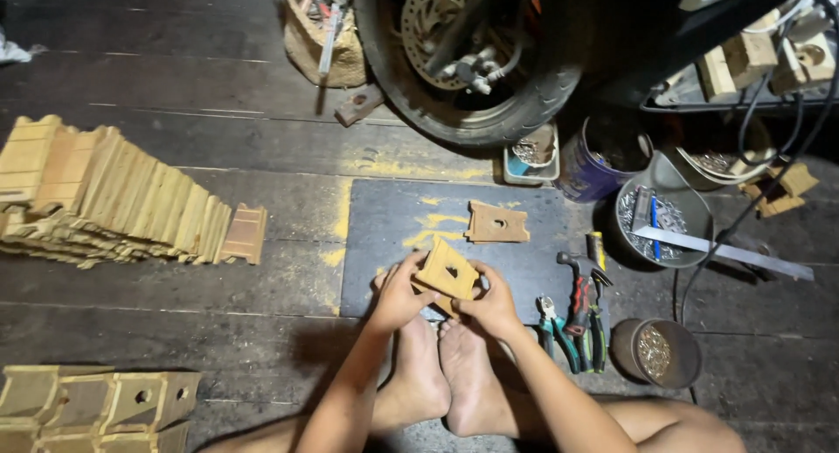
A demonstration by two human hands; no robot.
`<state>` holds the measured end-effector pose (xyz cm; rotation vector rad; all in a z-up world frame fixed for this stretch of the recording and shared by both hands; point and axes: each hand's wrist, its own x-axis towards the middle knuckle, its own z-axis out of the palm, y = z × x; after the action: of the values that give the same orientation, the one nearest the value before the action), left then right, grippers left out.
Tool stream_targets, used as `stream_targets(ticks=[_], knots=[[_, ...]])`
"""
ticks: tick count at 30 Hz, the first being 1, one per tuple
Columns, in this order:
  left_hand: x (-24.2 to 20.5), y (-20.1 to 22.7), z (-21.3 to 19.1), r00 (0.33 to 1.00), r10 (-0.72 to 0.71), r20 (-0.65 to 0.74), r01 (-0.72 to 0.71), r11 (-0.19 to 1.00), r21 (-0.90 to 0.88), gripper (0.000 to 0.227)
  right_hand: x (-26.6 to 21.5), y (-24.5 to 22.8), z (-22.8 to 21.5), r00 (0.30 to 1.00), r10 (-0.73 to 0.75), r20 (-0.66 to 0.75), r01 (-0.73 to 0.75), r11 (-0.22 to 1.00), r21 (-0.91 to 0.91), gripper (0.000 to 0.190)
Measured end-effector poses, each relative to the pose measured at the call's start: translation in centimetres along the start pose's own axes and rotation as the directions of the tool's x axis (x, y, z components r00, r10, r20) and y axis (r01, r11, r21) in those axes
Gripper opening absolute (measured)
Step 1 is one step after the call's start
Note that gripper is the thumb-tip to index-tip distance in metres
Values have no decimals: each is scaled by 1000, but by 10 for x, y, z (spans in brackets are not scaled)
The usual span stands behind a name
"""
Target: The person sits on the floor and assembles small wooden boxes by hand. They align pre-cut wooden pieces, insert nails, and use a hammer to secure the joints. The person occasionally inspects the assembled units and places them in a stack.
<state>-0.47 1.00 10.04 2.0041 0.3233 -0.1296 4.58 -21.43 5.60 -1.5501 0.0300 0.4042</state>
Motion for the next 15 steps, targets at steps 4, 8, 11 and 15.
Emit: stream_targets(ticks=[4,8,11,15], knots=[[10,-25,-4,991,133,15,-133,959,251,33,12,-14,-1,976,-216,-6,200,915,-351,97],[39,-99,50,990,139,-15,-127,938,321,16,17,-14,-6,968,-246,46,240,857,-456,93],[52,-170,79,998,53,-15,-41,907,418,15,17,6,-11,975,-205,86,219,820,-529,96],[3,-64,18,999,-32,17,25,946,323,37,14,18,-14,979,-179,96,203,815,-543,96]])
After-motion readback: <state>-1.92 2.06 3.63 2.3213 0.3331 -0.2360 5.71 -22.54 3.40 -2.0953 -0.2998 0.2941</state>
